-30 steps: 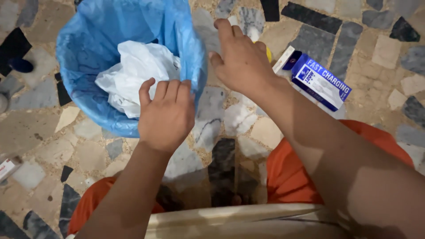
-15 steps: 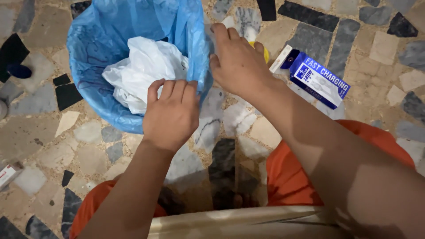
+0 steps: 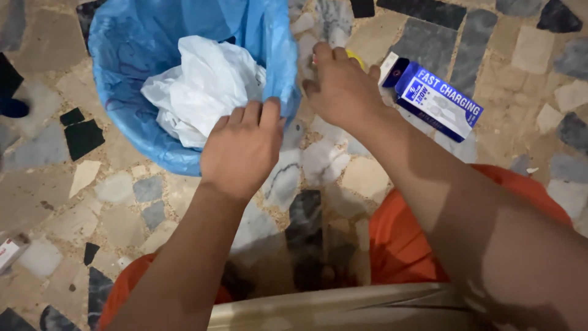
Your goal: The person places a blue plastic bag into a white bucket and then picks up various items from the floor, including small boxes, a white plastic bag, a yellow container, and a green bottle, placing them into the bag. The person then lifts the bucket and walks away.
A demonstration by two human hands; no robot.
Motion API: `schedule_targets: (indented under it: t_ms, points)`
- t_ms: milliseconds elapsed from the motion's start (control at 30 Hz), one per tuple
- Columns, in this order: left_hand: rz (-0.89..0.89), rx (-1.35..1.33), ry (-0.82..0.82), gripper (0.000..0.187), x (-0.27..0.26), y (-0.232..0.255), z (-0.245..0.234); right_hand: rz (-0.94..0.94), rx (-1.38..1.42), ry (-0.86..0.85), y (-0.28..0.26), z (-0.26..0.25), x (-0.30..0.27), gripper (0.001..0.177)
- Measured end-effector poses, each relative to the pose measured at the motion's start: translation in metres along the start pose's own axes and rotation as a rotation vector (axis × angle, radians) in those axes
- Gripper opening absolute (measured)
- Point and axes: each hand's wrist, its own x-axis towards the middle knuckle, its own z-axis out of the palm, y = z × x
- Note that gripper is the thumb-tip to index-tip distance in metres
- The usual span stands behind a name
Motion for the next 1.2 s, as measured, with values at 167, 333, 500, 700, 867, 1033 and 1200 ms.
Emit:
schedule_targets:
  t_ms: [167,333,500,700,867,1033,1200]
  points:
    - [-0.013,0.082,-0.009,0.022,0.001,0.001,0.005,0.072,-0.004,-0.03,0.023,0.003,0.009,0.063]
    - [-0.025,0.082,-0.034,0.017,0.004,0.001,0.01,0.093,-0.03,0.01,0.05,0.01,0.011,0.065]
    - [-0.025,0.023,-0.074,0.02,0.014,0.004,0.015,0.137,-0.076,-0.035,0.068,0.027,0.013,0.069]
    - [-0.026,0.012,-0.101,0.016,0.031,0.008,0.026,0.188,-0.109,-0.075,0.095,0.045,0.023,0.076]
    - [-0.036,0.019,-0.081,0.018,0.033,0.01,0.028,0.189,-0.095,-0.134,0.12,0.058,0.032,0.078]
    - [-0.038,0.027,-0.093,0.025,0.033,0.008,0.029,0.08,-0.145,-0.173,0.128,0.074,0.041,0.09]
    - [-0.03,0.042,-0.09,0.026,0.035,0.008,0.028,0.019,-0.176,-0.172,0.126,0.083,0.058,0.101]
